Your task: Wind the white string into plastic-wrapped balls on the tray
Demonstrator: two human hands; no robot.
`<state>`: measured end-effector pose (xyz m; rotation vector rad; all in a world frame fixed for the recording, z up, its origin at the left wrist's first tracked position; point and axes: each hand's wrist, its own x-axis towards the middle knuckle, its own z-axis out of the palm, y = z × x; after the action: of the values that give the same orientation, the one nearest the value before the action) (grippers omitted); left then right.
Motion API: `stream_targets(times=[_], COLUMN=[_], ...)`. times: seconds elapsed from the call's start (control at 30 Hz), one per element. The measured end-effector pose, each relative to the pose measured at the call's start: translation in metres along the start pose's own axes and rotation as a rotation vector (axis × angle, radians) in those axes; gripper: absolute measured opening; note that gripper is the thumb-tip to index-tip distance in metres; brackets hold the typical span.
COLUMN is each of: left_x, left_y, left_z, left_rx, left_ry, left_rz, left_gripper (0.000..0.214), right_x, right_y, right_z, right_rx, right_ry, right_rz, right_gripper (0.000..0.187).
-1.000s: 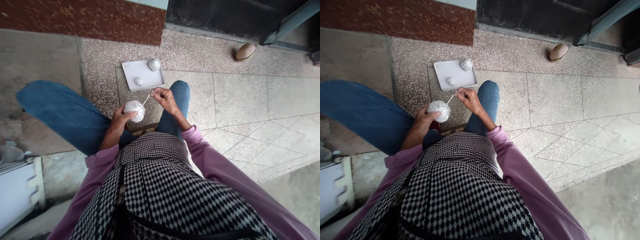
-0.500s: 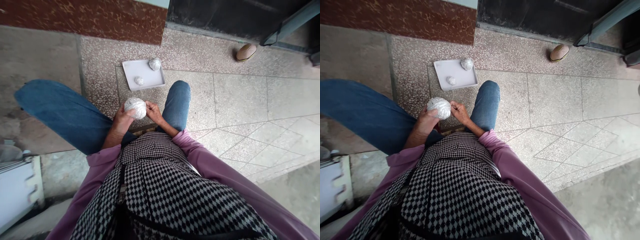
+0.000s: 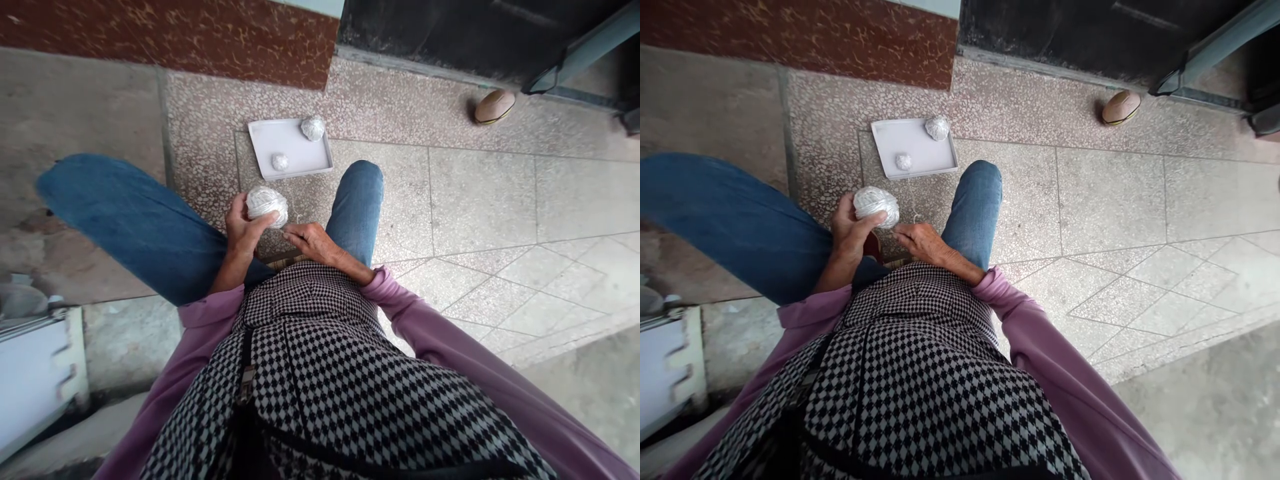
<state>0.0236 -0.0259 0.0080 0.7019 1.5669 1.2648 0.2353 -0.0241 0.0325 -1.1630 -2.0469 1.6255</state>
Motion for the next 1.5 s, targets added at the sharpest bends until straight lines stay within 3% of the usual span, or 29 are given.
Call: stream_targets(times=[0.13, 0.27, 0.37, 0.47, 0.6, 0.7, 0.87, 1.0, 1.23, 1.4, 1.5], left_x=[0.005, 0.004, -0.001, -0.007, -0.012, -0.012, -0.008, -0.003, 0.008, 0.019, 0.021], left_y=[-0.001, 0.000, 0.000, -0.002, -0.008, -0.011, -0.014, -0.016, -0.022, -0.020, -0.013], left_z=[-0.003, -0.009, -0.014, -0.015, -0.018, -0.021, -0.019, -0.013, -0.014, -0.025, -0.024], left_rx=[0.144, 0.270, 0.222, 0.096, -0.012, -0.116, -0.276, -0.256, -0.212, 0.147, 0.334], left_ry=[-0.019, -0.216, -0.376, -0.463, -0.599, -0.652, -0.464, -0.335, -0.077, -0.063, -0.114], left_rz=[0.014, -0.050, -0.077, -0.127, -0.189, -0.200, -0.117, -0.072, 0.008, 0.089, 0.080], left_gripper=[0.069, 0.067, 0.073, 0.078, 0.078, 0.075, 0.072, 0.075, 0.061, 0.057, 0.064], right_x=[-0.005, 0.007, 0.020, 0.032, 0.052, 0.061, 0.049, 0.033, 0.012, -0.015, -0.022], right_y=[-0.011, -0.020, -0.021, -0.013, 0.005, 0.017, 0.025, 0.026, 0.010, -0.007, -0.014], right_z=[-0.025, -0.051, -0.068, -0.079, -0.077, -0.056, -0.011, 0.002, 0.005, -0.012, -0.030], right_rx=[-0.037, -0.129, -0.179, -0.071, 0.164, 0.319, 0.422, 0.351, 0.140, 0.003, -0.080], right_ry=[-0.014, 0.041, 0.074, 0.154, 0.200, 0.167, 0.206, 0.225, 0.077, 0.006, -0.045], right_rz=[-0.081, -0.104, -0.076, -0.080, -0.060, -0.009, 0.128, 0.110, 0.092, -0.006, -0.121], right_gripper=[0.050, 0.047, 0.053, 0.063, 0.070, 0.070, 0.074, 0.071, 0.058, 0.059, 0.055])
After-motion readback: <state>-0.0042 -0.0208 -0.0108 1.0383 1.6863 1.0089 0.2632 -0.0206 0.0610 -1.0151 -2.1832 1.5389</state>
